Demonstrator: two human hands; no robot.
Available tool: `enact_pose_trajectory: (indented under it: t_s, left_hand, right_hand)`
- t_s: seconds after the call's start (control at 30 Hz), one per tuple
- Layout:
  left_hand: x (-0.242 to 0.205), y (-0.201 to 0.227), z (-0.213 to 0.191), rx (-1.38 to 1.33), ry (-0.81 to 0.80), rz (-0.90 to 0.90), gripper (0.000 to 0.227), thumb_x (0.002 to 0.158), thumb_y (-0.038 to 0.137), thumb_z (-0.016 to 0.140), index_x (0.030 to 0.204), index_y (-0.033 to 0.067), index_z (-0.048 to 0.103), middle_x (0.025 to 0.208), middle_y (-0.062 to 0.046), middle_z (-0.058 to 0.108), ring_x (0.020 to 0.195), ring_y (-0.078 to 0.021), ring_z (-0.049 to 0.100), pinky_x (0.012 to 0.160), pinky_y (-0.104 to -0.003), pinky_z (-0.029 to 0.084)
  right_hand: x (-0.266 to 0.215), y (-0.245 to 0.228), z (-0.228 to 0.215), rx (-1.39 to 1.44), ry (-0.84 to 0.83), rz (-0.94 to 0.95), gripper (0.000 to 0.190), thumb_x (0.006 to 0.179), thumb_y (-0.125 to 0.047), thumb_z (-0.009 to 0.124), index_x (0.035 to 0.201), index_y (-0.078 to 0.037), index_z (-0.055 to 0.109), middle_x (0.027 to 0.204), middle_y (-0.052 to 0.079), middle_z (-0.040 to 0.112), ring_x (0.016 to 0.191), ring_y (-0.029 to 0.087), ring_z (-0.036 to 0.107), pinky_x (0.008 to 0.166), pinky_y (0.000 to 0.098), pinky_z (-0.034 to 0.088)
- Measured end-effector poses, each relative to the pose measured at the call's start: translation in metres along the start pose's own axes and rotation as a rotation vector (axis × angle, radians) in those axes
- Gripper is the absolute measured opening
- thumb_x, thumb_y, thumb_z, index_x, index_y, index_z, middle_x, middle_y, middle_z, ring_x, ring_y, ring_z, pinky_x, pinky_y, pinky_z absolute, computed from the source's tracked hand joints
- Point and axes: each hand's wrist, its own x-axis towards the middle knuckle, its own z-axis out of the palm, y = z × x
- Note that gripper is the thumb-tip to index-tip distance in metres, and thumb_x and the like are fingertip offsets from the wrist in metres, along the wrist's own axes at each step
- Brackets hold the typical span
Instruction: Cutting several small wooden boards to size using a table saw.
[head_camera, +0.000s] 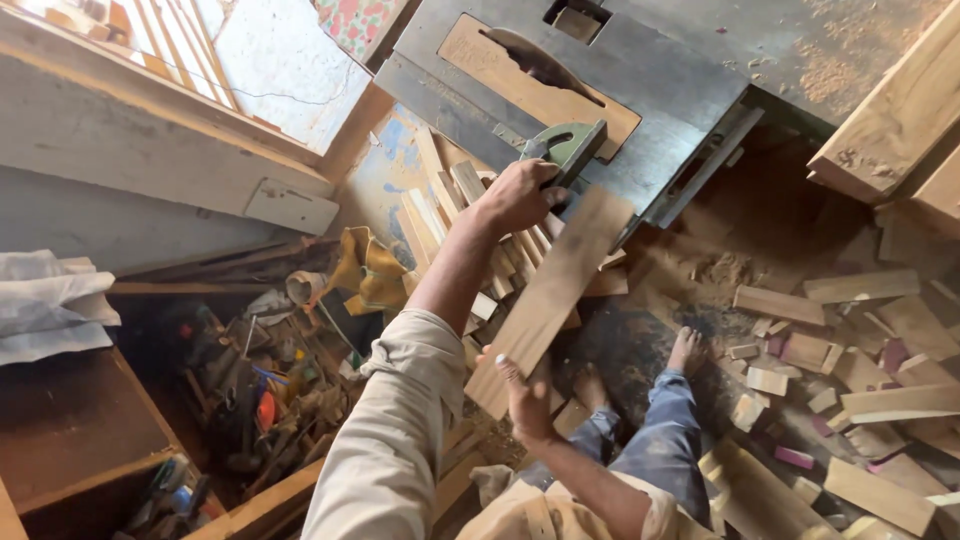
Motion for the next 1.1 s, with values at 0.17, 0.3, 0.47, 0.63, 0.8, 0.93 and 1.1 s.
enact_pose_trajectory:
  t_s: [0.17,0.3,0.47,0.63,0.8,0.93,1.1]
  left_hand:
    - [0.003,-0.007,-0.001,-0.005,-0.011,0.06,0.019,0.09,0.017,0.074,0.094,-0.0004,0.067,0.083,-0.02,0.066,0.077,-0.0342,0.065,0.073,-0.046,0.049]
    - [0.003,-0.009,0.0,0.001,0.006,0.083,0.02,0.09,0.018,0.074,0.093,-0.0007,0.068,0.084,-0.019,0.068,0.077,-0.0333,0.066,0.071,-0.046,0.049]
    - [0.005,-0.009,-0.003,0.007,0.004,0.071,0.019,0.09,0.018,0.074,0.091,0.0002,0.069,0.08,-0.018,0.068,0.073,-0.0316,0.067,0.07,-0.045,0.051]
    - [0.004,-0.006,-0.001,0.019,0.014,0.036,0.017,0.088,0.019,0.074,0.091,0.0024,0.071,0.077,-0.017,0.07,0.071,-0.0302,0.068,0.068,-0.044,0.051]
    - [0.005,-0.005,-0.002,0.061,0.031,0.034,0.02,0.088,0.02,0.075,0.091,0.0009,0.071,0.079,-0.021,0.069,0.076,-0.0358,0.067,0.072,-0.046,0.051]
    - [0.003,0.002,-0.004,0.031,-0.022,-0.061,0.021,0.09,0.023,0.072,0.092,0.0018,0.07,0.078,-0.02,0.07,0.077,-0.0351,0.071,0.074,-0.045,0.053]
    - [0.004,-0.003,-0.001,0.072,0.025,0.034,0.02,0.087,0.022,0.075,0.091,0.0024,0.072,0.082,-0.021,0.07,0.08,-0.0368,0.068,0.074,-0.046,0.052]
  right_hand:
    - [-0.004,-0.002,0.018,0.205,0.056,-0.087,0.042,0.096,-0.017,0.062,0.13,0.005,0.051,0.112,0.021,0.071,0.1,0.029,0.073,0.09,0.0417,0.059]
    - [-0.004,0.006,0.029,0.246,0.107,-0.198,0.043,0.096,-0.018,0.064,0.13,0.005,0.05,0.12,0.02,0.068,0.109,0.027,0.072,0.1,0.0403,0.057]
    - [-0.017,0.034,0.013,-0.045,-0.001,-0.023,0.041,0.097,-0.019,0.069,0.128,0.005,0.059,0.118,0.019,0.07,0.102,0.025,0.067,0.091,0.0365,0.054]
    - [-0.023,0.03,0.013,-0.063,0.143,-0.064,0.041,0.093,-0.019,0.073,0.123,0.005,0.059,0.111,0.015,0.069,0.096,0.024,0.065,0.086,0.0361,0.054]
    - [-0.021,0.025,0.015,-0.038,0.23,-0.199,0.044,0.094,-0.017,0.068,0.13,0.003,0.051,0.116,0.013,0.065,0.101,0.021,0.062,0.089,0.034,0.052]
    - [-0.012,0.043,-0.009,-0.211,-0.001,0.102,0.037,0.099,-0.02,0.067,0.123,0.008,0.062,0.11,0.017,0.07,0.095,0.022,0.068,0.086,0.0357,0.056]
    - [-0.027,-0.013,0.014,0.121,0.152,-0.051,0.045,0.088,-0.02,0.065,0.126,-0.003,0.049,0.106,0.012,0.073,0.092,0.023,0.075,0.086,0.0352,0.059]
